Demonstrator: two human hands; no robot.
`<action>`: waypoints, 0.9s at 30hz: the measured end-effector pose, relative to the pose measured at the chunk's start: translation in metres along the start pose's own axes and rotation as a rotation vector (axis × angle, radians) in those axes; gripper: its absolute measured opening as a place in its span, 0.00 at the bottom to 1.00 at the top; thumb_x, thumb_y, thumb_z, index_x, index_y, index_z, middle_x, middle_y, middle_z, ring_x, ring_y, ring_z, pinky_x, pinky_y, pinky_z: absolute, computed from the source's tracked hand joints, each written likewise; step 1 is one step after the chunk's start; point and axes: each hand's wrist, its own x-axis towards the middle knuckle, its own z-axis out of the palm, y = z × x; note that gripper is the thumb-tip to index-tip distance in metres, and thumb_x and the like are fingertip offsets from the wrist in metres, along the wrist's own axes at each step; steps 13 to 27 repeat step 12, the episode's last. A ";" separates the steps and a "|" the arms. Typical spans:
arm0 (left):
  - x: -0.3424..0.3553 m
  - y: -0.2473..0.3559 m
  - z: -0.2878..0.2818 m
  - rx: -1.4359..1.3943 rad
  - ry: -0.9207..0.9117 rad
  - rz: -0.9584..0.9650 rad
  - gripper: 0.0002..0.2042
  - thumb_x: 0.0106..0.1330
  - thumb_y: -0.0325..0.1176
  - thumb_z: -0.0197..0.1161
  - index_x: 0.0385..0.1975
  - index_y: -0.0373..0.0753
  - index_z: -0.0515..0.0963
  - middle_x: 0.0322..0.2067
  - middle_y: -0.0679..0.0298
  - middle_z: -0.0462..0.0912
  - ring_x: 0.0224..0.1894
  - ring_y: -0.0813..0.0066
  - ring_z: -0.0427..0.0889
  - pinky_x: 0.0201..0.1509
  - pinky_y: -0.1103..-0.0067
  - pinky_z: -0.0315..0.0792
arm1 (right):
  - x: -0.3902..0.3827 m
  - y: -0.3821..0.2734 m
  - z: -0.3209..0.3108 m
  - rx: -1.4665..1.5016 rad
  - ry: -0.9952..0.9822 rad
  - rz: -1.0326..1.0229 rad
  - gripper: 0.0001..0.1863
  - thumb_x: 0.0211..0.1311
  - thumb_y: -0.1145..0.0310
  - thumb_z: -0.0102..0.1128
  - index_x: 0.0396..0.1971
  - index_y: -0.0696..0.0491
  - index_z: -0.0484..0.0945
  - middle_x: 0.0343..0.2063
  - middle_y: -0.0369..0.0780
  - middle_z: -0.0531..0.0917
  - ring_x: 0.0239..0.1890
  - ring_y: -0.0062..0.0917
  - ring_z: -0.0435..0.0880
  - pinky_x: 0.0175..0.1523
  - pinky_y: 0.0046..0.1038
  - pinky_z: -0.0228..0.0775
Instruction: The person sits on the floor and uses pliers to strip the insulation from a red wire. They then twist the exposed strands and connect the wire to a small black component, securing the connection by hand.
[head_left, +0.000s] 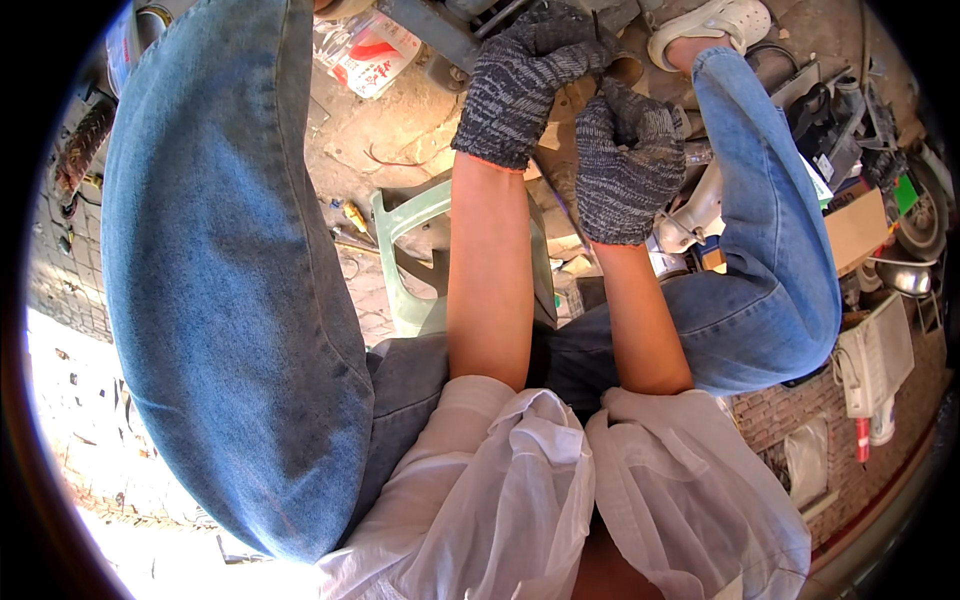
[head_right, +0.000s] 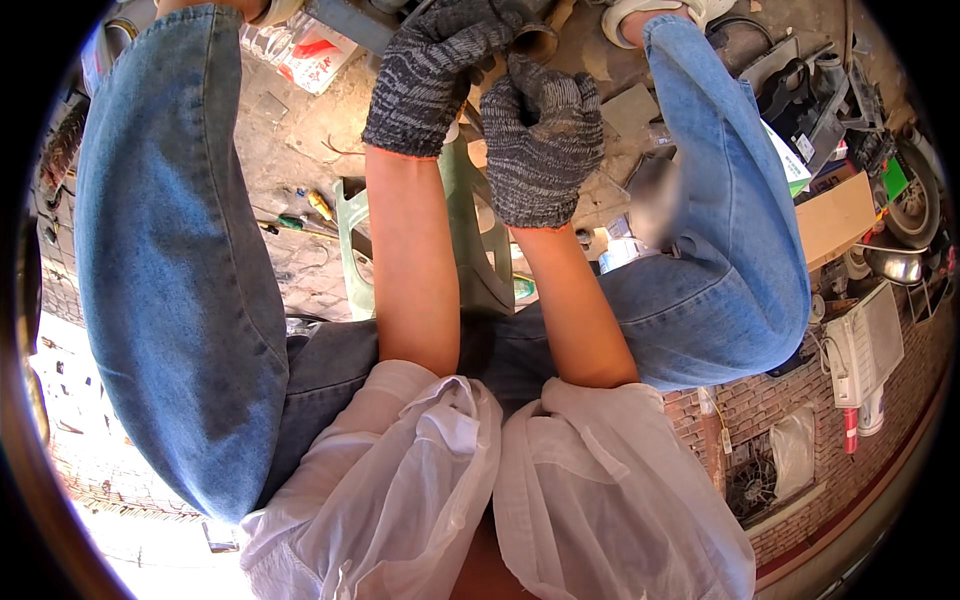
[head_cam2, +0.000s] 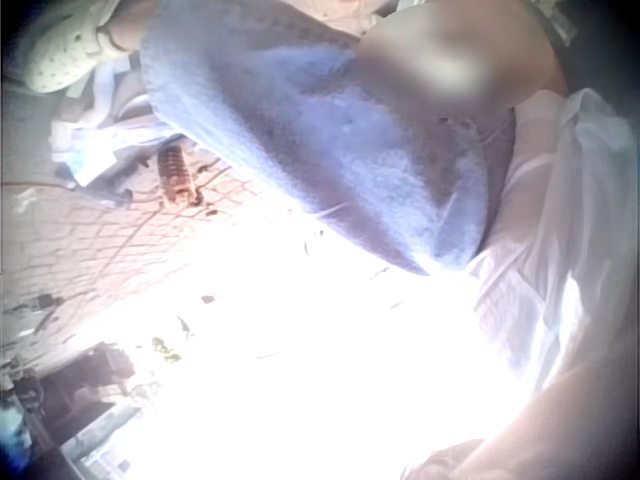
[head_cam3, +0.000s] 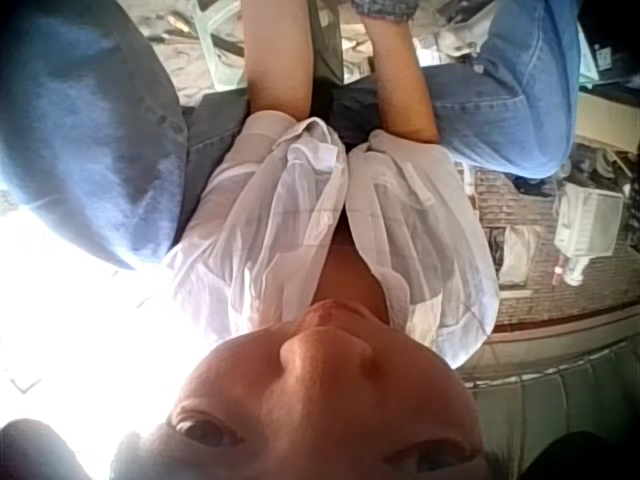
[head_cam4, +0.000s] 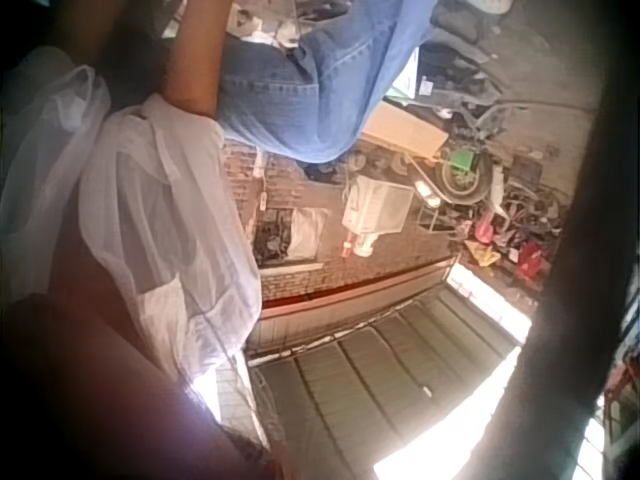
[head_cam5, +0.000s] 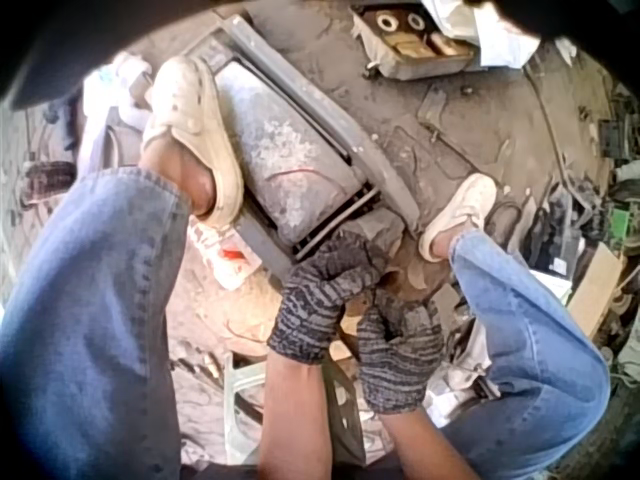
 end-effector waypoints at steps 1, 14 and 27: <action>0.000 0.001 0.001 -0.008 0.002 -0.008 0.09 0.54 0.23 0.64 0.35 0.31 0.82 0.40 0.60 0.80 0.45 0.68 0.77 0.51 0.75 0.71 | 0.000 -0.001 0.000 -0.006 0.004 0.012 0.10 0.48 0.71 0.65 0.33 0.56 0.82 0.24 0.41 0.79 0.27 0.33 0.78 0.36 0.33 0.71; -0.001 0.007 0.005 0.105 0.008 0.006 0.09 0.54 0.25 0.65 0.35 0.32 0.82 0.39 0.59 0.80 0.45 0.68 0.77 0.52 0.75 0.70 | -0.003 0.003 0.002 0.037 0.000 0.064 0.10 0.48 0.71 0.66 0.32 0.56 0.82 0.24 0.42 0.79 0.27 0.33 0.78 0.36 0.33 0.71; -0.001 0.007 0.005 0.105 0.008 0.006 0.09 0.54 0.25 0.65 0.35 0.32 0.82 0.39 0.59 0.80 0.45 0.68 0.77 0.52 0.75 0.70 | -0.003 0.003 0.002 0.037 0.000 0.064 0.10 0.48 0.71 0.66 0.32 0.56 0.82 0.24 0.42 0.79 0.27 0.33 0.78 0.36 0.33 0.71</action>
